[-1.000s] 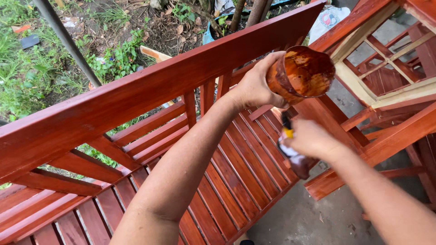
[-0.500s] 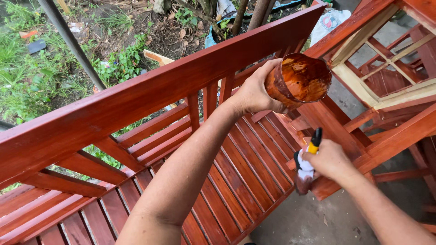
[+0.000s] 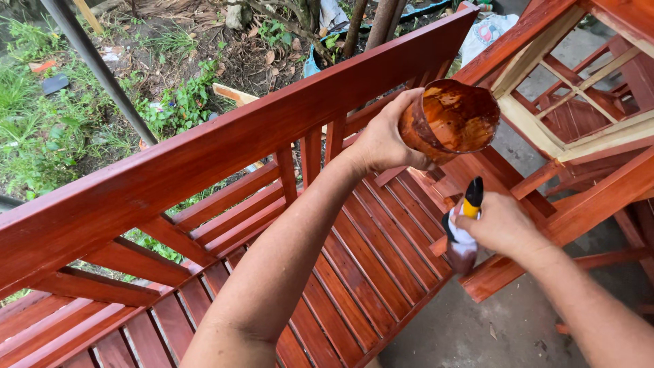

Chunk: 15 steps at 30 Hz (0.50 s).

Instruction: The person holds a container of reddish-brown wood stain in one hand and a wide brush in the other, brushing the stain onto the slats and frame of a wooden bench and small table. They periodically dip the brush back into the container and reposition the furniture to reach different surfaces.

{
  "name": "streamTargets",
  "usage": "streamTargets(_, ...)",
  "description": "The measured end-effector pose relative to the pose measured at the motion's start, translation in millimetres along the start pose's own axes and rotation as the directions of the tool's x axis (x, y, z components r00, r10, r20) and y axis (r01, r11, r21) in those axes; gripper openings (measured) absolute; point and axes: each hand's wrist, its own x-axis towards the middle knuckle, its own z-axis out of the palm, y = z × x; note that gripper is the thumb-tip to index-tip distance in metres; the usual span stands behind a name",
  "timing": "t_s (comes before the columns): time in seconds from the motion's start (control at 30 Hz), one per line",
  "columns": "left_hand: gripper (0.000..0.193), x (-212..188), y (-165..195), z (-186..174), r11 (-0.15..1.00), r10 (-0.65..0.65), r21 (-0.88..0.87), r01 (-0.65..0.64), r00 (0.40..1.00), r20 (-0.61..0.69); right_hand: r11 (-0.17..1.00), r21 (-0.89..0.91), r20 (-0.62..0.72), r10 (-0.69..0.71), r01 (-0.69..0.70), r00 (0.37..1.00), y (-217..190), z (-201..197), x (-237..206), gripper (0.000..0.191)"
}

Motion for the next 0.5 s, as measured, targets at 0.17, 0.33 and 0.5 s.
streamTargets(0.17,0.111,2,-1,-6,1.000,-0.011,-0.020,0.010,0.999,-0.031,0.858,-0.458,0.280,-0.108,0.231,0.954,-21,-6,4,0.024)
streamTargets(0.33,0.110,3,0,-2,1.000,-0.002,-0.020,0.001,0.999,-0.035,0.582,-0.709,0.354,-0.196,0.399,0.914,-27,49,-5,0.019)
streamTargets(0.5,0.113,2,3,-5,0.998,-0.015,-0.055,0.013,0.999,-0.034,0.616,-0.740,0.247,-0.124,0.270,0.961,-22,70,-8,0.018)
